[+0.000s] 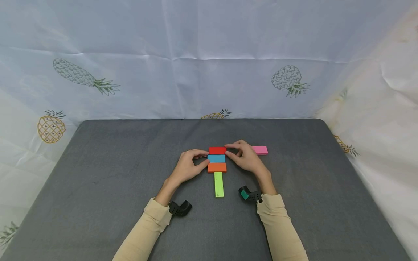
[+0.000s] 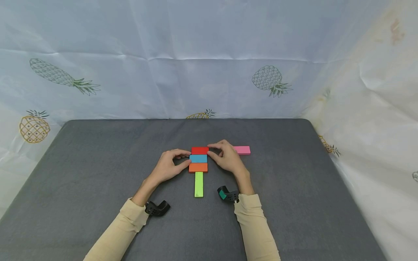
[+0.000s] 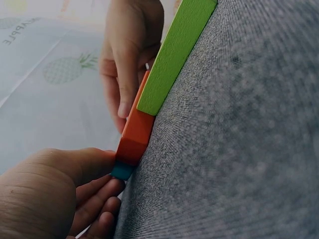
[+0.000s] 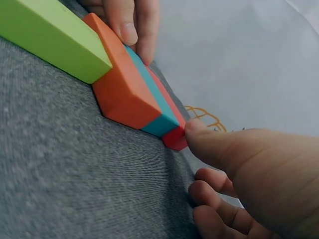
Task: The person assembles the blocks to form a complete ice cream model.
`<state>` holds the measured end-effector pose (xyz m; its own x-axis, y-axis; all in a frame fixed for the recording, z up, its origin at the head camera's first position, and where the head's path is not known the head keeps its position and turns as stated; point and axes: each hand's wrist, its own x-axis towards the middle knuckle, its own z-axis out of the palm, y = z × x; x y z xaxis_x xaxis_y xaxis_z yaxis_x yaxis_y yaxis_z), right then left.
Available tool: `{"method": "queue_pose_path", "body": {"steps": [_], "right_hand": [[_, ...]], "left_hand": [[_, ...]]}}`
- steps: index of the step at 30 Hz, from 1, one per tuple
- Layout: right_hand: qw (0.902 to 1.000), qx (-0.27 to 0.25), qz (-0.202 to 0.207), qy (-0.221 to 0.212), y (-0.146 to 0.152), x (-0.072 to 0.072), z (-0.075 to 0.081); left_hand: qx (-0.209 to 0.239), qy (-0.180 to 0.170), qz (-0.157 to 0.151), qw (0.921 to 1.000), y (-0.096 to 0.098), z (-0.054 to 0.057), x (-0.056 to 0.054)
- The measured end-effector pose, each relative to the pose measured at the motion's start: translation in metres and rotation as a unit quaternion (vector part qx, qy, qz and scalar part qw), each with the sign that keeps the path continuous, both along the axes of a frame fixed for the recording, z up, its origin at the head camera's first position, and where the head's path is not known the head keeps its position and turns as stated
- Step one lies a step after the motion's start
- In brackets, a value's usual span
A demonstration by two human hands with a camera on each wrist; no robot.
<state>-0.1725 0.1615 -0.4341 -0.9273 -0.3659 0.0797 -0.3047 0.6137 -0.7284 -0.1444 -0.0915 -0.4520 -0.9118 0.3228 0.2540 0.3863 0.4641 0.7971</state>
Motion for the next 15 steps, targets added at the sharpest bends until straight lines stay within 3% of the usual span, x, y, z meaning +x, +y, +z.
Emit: {"method": "queue_pose_path", "body": {"steps": [15], "right_hand": [[0.9999,0.008,-0.007,0.01,-0.0025,-0.0001,-0.0027]], "left_hand": [[0.005,0.003,0.003,1.0,-0.0006,-0.001,-0.0003]]}}
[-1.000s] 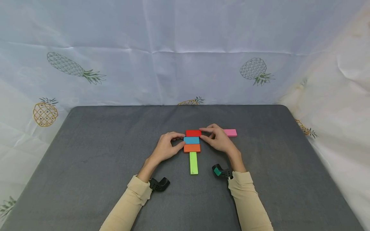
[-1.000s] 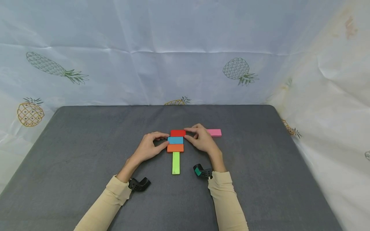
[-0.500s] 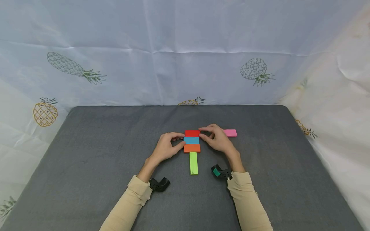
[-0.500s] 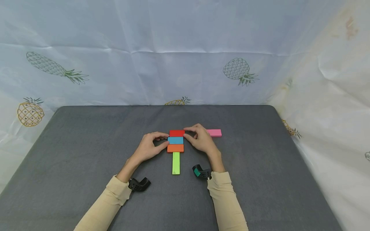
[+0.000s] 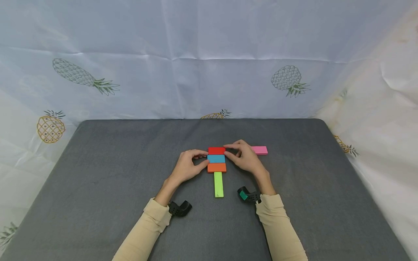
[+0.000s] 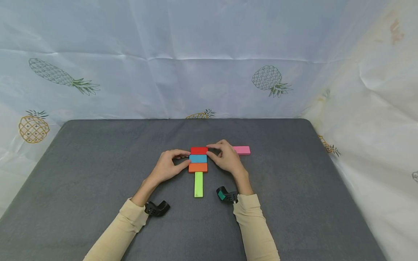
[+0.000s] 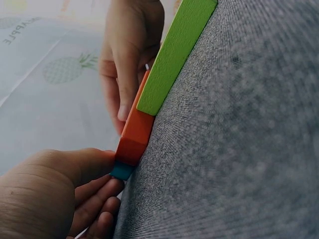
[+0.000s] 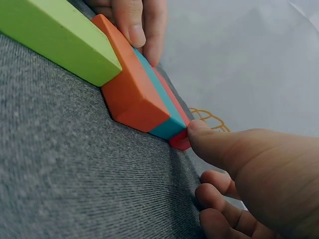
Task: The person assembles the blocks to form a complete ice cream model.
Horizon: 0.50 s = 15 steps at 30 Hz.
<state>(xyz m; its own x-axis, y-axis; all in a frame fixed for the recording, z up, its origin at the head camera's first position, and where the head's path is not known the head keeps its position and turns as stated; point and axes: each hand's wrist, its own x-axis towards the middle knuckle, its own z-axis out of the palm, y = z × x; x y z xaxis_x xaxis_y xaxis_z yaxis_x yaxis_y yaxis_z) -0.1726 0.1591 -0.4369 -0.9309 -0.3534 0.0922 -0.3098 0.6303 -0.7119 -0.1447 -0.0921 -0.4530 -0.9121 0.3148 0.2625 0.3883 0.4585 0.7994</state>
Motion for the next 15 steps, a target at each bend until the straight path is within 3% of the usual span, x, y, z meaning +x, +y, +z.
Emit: {"method": "queue_pose_path", "body": {"steps": [15], "right_hand": [[0.9999,0.007,-0.006,0.006,-0.0006,-0.0002,-0.0006]], "left_hand": [[0.001,0.006,0.002,1.0,-0.0004,-0.0015,-0.0016]]}}
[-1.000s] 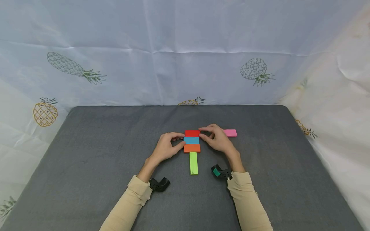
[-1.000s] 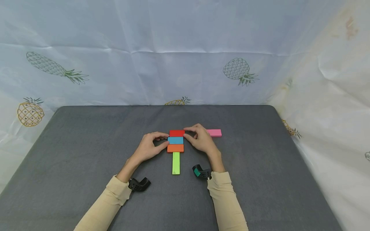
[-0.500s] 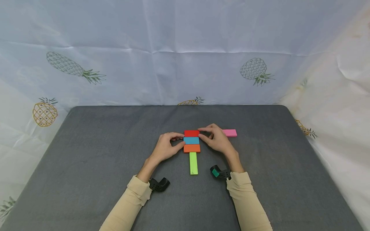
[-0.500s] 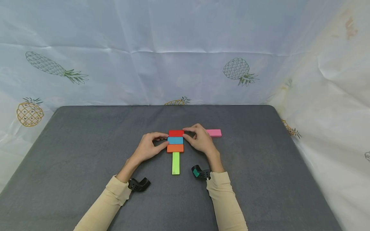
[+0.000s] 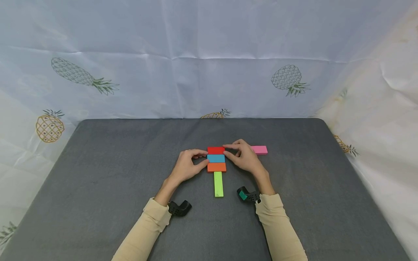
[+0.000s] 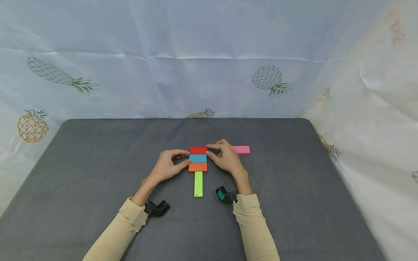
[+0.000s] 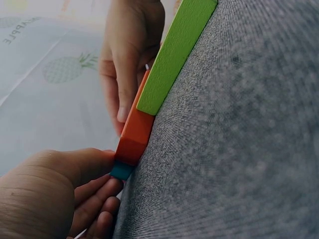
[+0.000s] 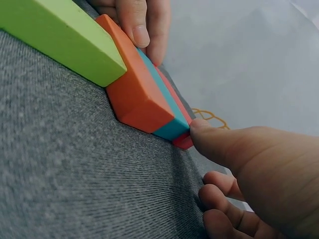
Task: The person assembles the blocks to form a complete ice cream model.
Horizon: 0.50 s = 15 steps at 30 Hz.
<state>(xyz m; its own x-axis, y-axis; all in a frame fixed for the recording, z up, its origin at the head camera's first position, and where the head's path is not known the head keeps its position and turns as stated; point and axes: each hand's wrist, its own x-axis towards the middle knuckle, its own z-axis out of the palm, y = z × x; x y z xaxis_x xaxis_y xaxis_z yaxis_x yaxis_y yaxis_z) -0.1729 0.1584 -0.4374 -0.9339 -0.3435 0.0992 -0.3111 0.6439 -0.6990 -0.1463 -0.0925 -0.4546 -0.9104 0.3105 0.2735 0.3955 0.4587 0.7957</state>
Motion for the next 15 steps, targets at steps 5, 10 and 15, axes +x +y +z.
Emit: {"method": "queue_pose_path", "body": {"steps": [5,10,15], "right_hand": [[0.9999,-0.008,-0.003,-0.006,-0.001,0.0017,0.0026],[0.9999,-0.011,-0.005,-0.008,-0.0014,0.003,0.0036],[0.9999,-0.008,-0.004,-0.008,-0.0015,0.0031,0.0028]], "left_hand": [[-0.003,-0.004,0.002,1.0,0.0001,0.001,-0.0002],[-0.004,-0.005,0.0,1.0,0.0002,0.0008,-0.0007],[0.004,0.003,0.005,1.0,0.0004,-0.001,-0.0007]]}}
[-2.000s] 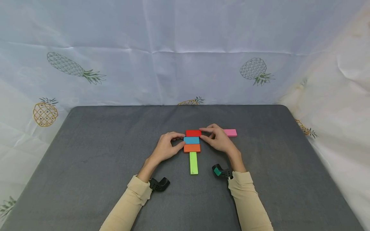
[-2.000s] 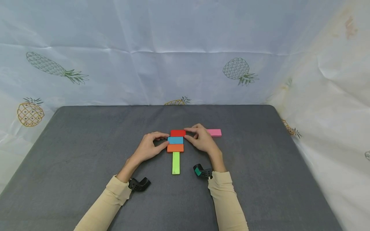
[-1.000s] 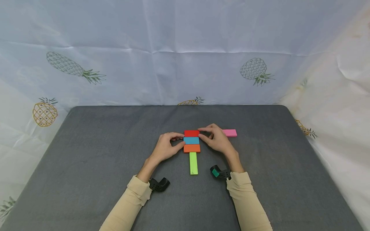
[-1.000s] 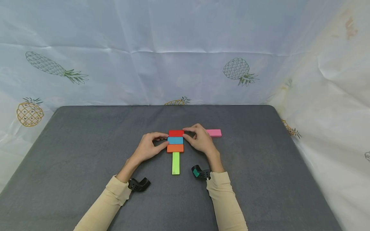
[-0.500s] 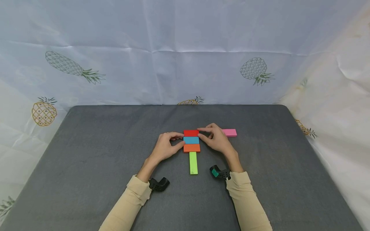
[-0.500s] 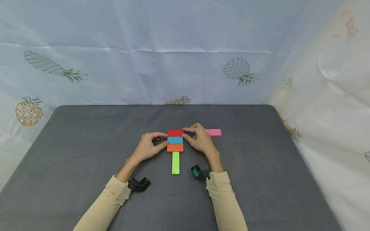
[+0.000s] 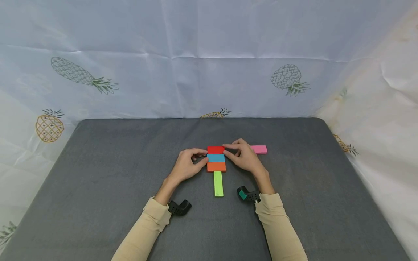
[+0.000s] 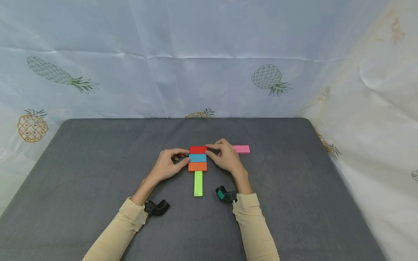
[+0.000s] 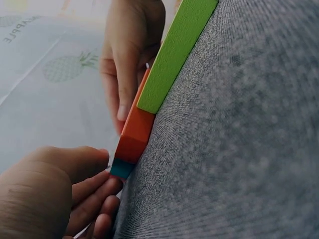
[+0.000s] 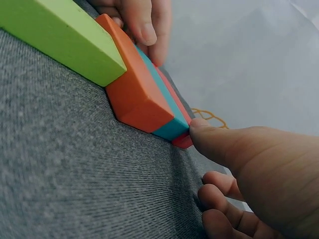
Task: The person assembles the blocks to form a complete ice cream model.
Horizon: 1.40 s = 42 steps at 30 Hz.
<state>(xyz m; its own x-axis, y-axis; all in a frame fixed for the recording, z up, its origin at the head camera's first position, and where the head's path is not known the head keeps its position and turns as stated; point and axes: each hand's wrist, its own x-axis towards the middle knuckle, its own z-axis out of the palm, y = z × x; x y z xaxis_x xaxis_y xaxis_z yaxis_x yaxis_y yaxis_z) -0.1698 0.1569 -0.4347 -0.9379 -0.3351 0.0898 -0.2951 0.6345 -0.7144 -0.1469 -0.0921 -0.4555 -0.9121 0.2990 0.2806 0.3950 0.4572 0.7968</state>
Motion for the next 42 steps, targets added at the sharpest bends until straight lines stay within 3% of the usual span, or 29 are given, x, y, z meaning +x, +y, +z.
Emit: {"method": "queue_pose_path", "body": {"steps": [11,18,42], "right_hand": [[1.0,0.007,0.001,0.0,0.0,0.0,-0.001],[0.9999,0.011,-0.005,-0.008,-0.001,0.002,0.002],[0.9996,0.027,0.002,-0.006,-0.002,0.001,0.004]], "left_hand": [[0.007,0.02,0.047,0.9987,0.009,-0.002,-0.005],[-0.006,0.005,0.056,0.9984,0.012,-0.002,-0.008],[-0.003,0.012,0.067,0.9977,0.013,-0.003,-0.011]]}}
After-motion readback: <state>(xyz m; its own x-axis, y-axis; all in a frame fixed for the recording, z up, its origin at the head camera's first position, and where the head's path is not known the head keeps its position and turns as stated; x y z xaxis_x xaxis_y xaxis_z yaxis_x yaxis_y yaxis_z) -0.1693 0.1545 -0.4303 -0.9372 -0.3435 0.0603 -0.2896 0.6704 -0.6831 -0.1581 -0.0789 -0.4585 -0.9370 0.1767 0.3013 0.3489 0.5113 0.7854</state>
